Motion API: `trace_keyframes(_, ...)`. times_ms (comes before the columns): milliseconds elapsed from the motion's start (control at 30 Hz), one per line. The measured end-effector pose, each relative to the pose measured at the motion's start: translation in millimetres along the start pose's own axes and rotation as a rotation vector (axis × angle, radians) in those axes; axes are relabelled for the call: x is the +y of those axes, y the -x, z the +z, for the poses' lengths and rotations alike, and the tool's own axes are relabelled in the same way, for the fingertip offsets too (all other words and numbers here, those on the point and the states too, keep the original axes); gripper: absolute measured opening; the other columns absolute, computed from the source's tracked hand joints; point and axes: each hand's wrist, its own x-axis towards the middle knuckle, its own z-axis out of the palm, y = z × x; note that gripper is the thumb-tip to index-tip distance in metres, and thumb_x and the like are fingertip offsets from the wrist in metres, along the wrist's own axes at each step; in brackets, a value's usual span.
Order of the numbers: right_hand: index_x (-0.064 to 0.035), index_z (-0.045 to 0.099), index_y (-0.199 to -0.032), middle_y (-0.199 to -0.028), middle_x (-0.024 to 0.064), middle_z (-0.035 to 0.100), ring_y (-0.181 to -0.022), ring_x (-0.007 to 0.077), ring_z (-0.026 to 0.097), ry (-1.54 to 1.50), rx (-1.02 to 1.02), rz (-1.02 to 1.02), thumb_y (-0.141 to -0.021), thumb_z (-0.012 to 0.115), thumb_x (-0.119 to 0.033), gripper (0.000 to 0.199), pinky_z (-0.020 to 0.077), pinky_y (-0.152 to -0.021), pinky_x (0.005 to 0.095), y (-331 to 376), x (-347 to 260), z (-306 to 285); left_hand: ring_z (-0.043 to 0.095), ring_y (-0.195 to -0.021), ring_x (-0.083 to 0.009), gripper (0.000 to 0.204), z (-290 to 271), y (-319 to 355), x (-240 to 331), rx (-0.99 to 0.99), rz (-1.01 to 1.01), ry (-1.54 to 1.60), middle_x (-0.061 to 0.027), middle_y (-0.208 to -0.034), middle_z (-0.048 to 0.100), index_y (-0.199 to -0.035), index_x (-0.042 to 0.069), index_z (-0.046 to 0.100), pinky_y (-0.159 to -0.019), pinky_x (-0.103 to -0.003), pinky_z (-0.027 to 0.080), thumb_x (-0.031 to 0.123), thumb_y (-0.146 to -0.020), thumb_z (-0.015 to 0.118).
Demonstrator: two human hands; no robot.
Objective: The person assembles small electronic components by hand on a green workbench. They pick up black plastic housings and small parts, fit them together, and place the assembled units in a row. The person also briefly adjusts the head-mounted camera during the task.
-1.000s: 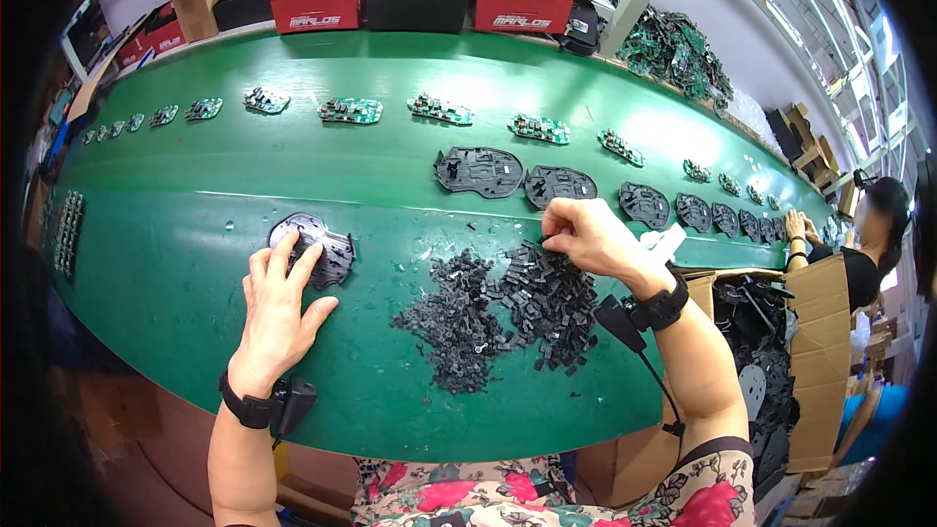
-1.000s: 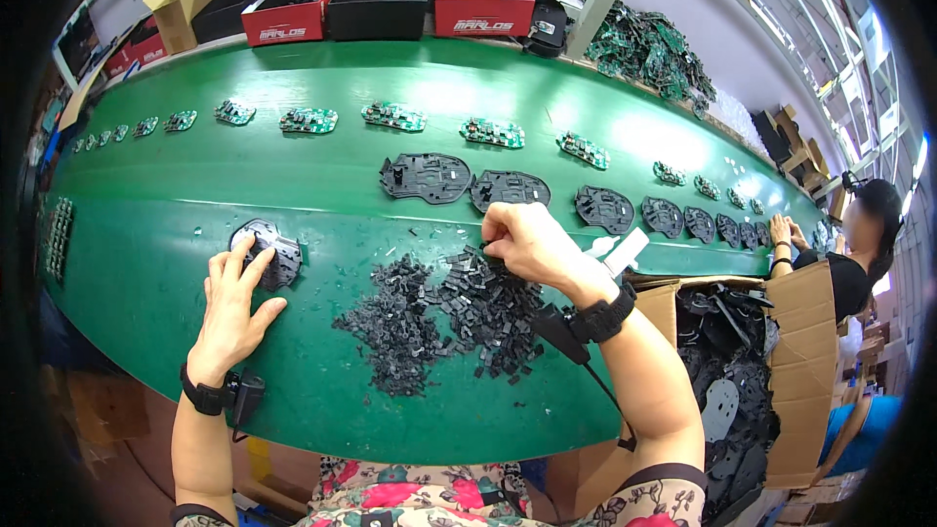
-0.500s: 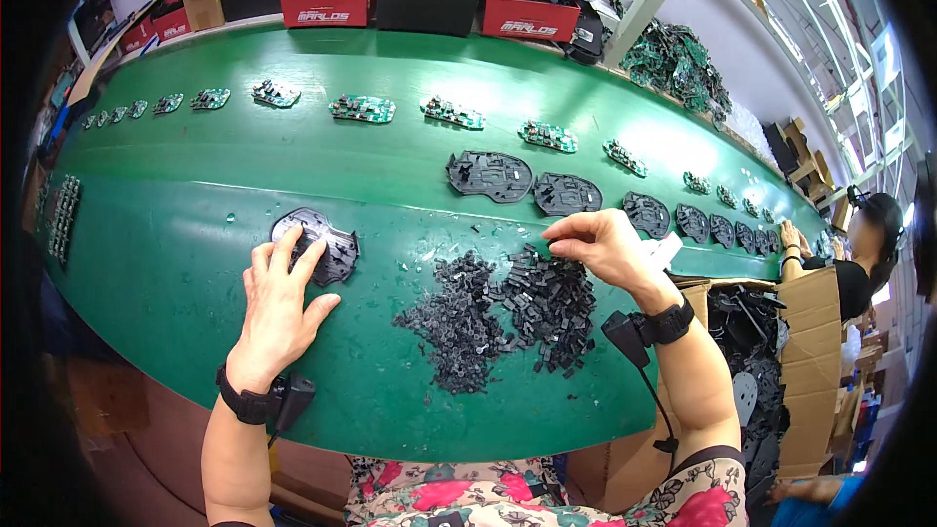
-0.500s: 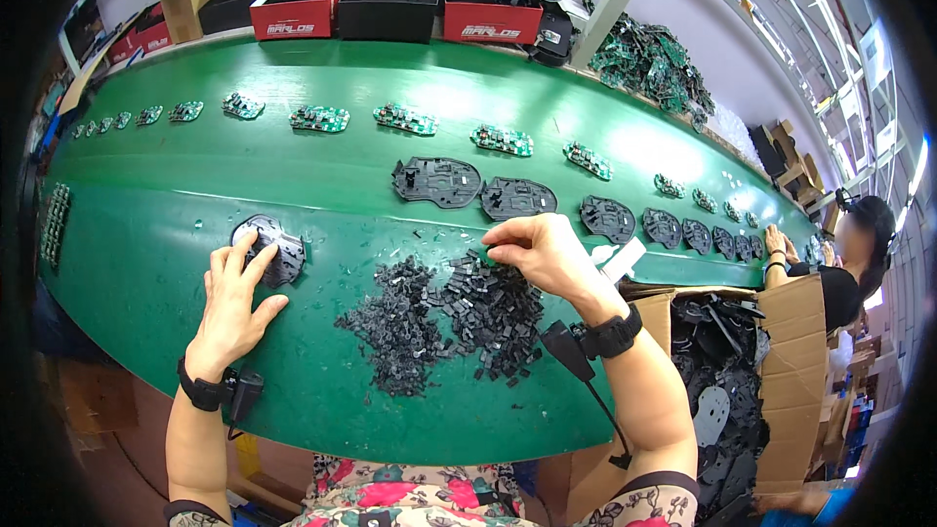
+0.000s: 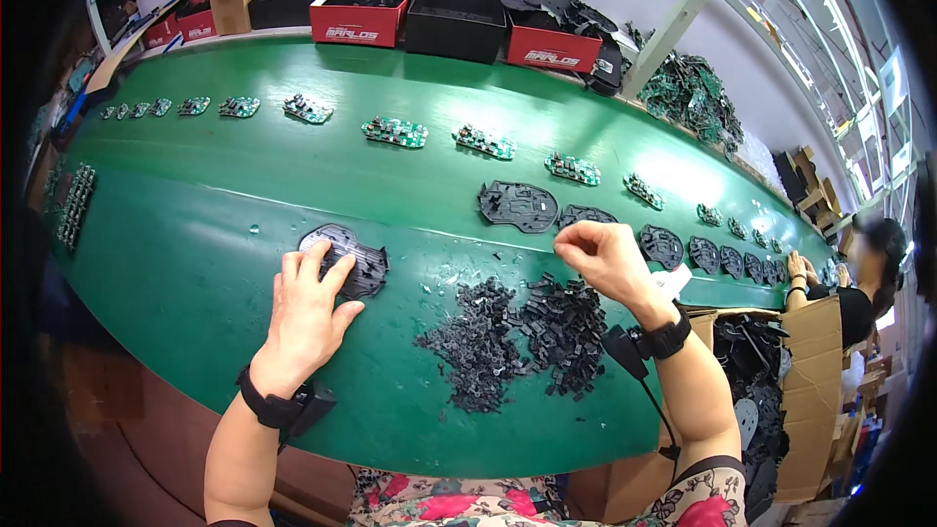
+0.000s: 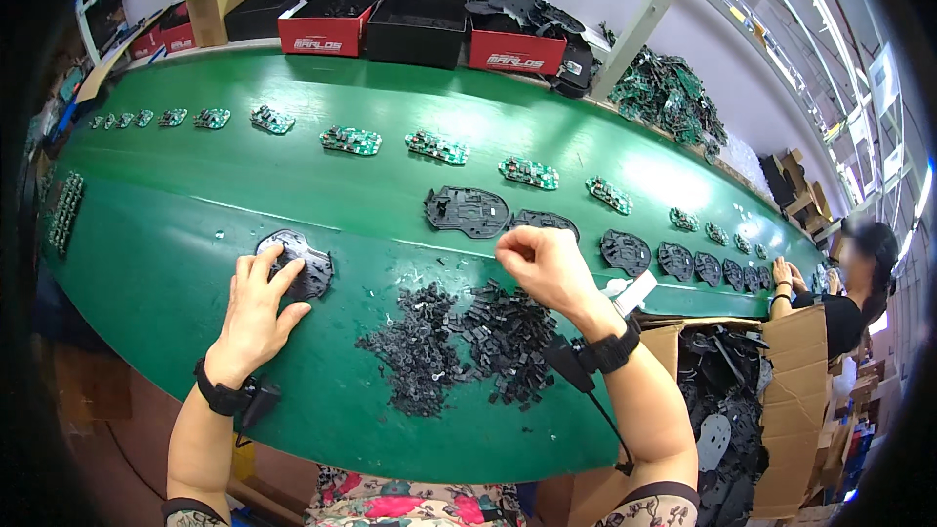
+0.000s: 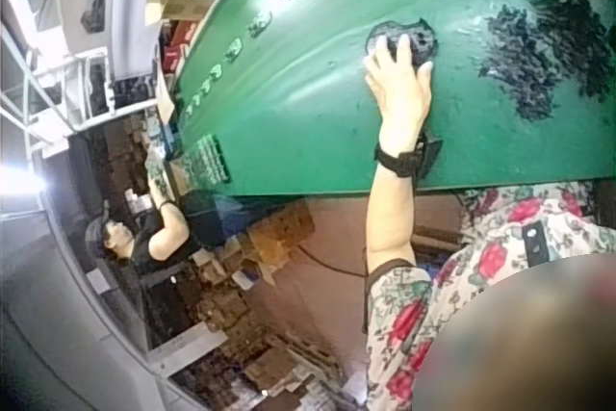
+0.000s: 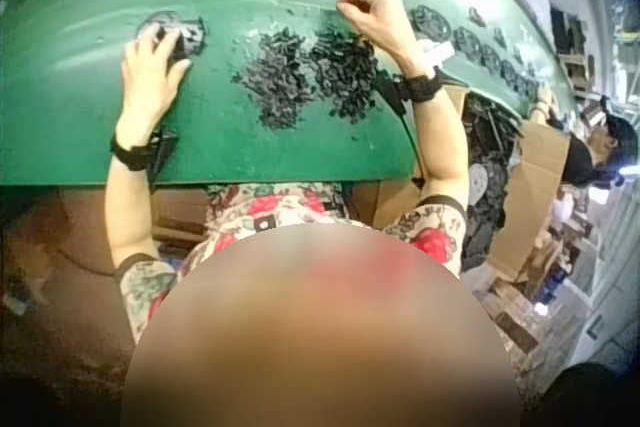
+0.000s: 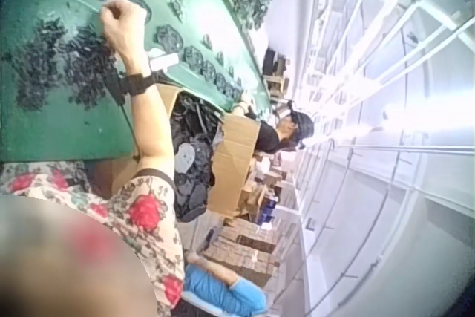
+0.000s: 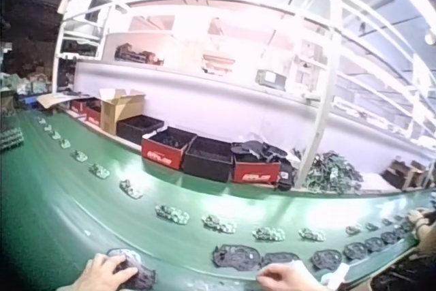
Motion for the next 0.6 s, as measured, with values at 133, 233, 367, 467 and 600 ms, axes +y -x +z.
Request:
trace_keyframes(133,0.0008,0.068,-0.086,-0.069,0.0121,0.066,-0.063,0.0189,0.064,-0.003,0.048,0.047,-0.080,0.064,-0.008,0.011,0.0499,-0.062,0.0309,-41,1,11,0.040,-0.119,-0.0361,0.057,4,-16,5,-0.051,0.018,-0.024,-0.0191,-0.135,0.040,-0.125,0.005,0.053,-0.098,-0.047,0.037,0.018,-0.073,0.076)
trace_keyframes(233,-0.0002,0.068,-0.085,-0.073,0.0147,0.068,-0.069,0.0263,0.066,0.169,0.076,-0.083,-0.079,0.064,-0.007,0.010,0.0513,-0.067,0.0345,-71,10,14,0.039,-0.120,-0.0376,0.059,7,-36,13,-0.085,0.023,-0.063,-0.0209,-0.137,0.038,-0.127,0.005,0.051,-0.099,-0.049,0.037,0.021,-0.075,0.075)
trace_keyframes(367,-0.0018,0.070,-0.083,-0.078,0.0163,0.069,-0.074,0.0289,0.067,0.217,0.030,-0.017,-0.075,0.067,-0.008,0.011,0.0525,-0.072,0.0358,-97,19,21,0.041,-0.118,-0.0402,0.057,14,-60,21,-0.081,0.017,-0.059,-0.0244,-0.133,0.042,-0.119,0.000,0.052,-0.098,-0.050,0.037,0.030,-0.076,0.074)
trace_keyframes(467,-0.0035,0.071,-0.079,-0.078,0.0158,0.069,-0.074,0.0273,0.068,0.192,-0.010,0.116,-0.072,0.072,-0.012,0.012,0.0531,-0.072,0.0354,-113,30,25,0.043,-0.114,-0.0408,0.056,24,-72,26,-0.032,0.040,-0.054,-0.0249,-0.125,0.045,-0.111,-0.004,0.051,-0.095,-0.050,0.039,0.034,-0.076,0.074)
trace_keyframes(600,-0.0032,0.071,-0.077,-0.077,0.0142,0.070,-0.072,0.0247,0.068,0.164,-0.088,0.263,-0.067,0.078,-0.018,0.018,0.0532,-0.071,0.0344,-124,36,21,0.043,-0.115,-0.0417,0.049,28,-80,28,-0.035,0.042,-0.054,-0.0220,-0.125,0.047,-0.109,-0.004,0.050,-0.096,-0.050,0.039,0.025,-0.078,0.073)
